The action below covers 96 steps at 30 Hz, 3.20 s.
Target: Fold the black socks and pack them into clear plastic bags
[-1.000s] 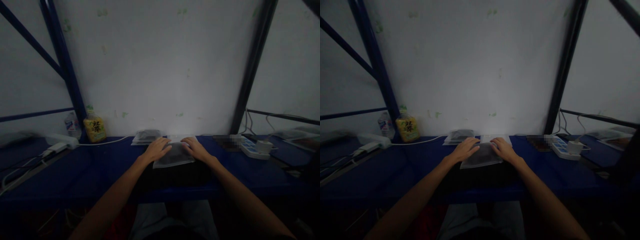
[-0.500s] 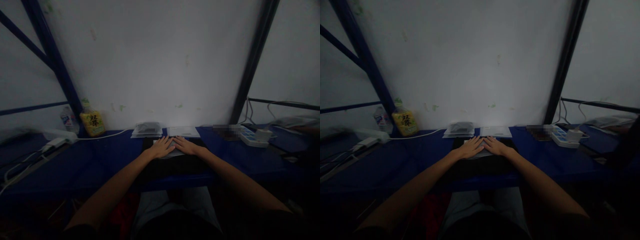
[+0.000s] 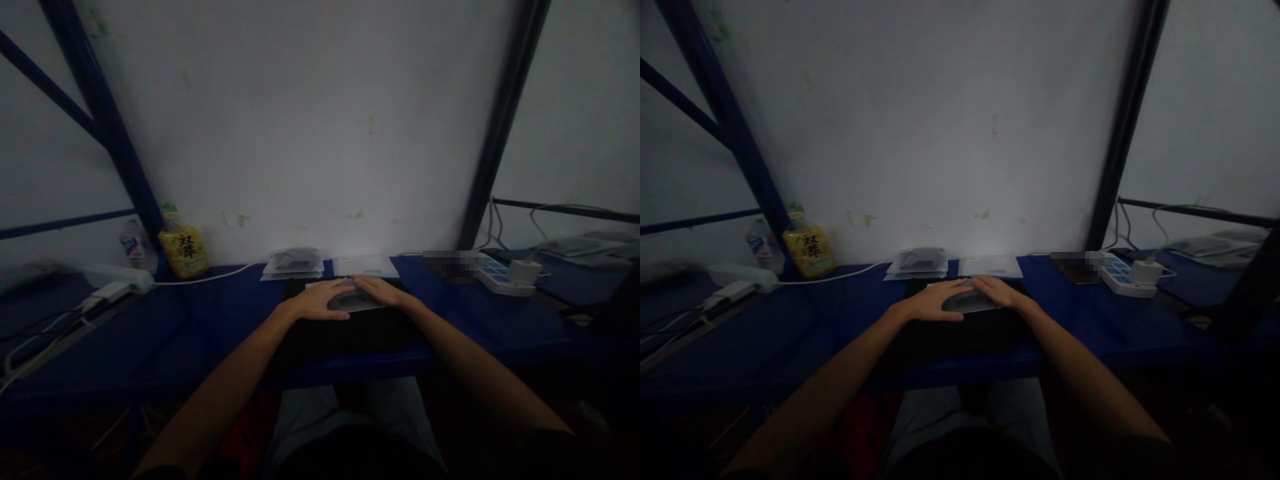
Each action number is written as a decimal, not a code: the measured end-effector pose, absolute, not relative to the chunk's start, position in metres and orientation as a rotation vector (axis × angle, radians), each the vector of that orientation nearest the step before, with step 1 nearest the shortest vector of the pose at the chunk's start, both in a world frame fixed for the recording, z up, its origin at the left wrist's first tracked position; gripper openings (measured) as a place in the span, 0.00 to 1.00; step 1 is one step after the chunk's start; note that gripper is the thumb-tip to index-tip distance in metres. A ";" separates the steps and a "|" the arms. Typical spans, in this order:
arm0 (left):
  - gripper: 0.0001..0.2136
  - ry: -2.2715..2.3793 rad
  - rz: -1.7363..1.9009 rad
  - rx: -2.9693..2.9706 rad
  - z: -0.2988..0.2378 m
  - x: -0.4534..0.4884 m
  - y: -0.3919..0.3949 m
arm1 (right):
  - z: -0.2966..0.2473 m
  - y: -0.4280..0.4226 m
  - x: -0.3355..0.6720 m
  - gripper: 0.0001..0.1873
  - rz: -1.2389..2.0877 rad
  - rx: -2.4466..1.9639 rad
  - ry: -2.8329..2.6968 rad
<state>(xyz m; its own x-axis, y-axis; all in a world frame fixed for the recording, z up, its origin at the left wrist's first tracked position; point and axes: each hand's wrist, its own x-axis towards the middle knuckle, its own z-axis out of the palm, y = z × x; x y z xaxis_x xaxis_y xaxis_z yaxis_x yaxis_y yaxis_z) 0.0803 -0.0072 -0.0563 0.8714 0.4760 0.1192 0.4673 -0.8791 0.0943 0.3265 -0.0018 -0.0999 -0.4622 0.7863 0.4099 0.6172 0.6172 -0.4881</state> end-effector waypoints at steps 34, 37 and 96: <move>0.16 0.848 0.836 3.472 -0.033 0.069 -0.008 | -0.068 -0.042 0.353 0.14 -0.029 -0.948 -2.194; 0.16 0.884 0.910 3.409 -0.030 0.067 -0.008 | -0.066 -0.042 0.353 0.16 -0.036 -0.967 -2.137; 0.06 1.494 0.484 3.091 -0.064 0.004 0.053 | -0.085 0.029 0.318 0.10 -0.219 -1.519 -2.390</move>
<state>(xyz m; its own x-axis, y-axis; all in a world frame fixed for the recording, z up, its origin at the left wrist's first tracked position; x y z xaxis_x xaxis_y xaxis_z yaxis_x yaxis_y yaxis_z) 0.0037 0.0526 -0.0640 0.6003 0.7036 0.3802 0.7929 -0.5856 -0.1682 0.3182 0.0291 -0.0848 -0.3959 0.8569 0.3302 0.9027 0.4292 -0.0315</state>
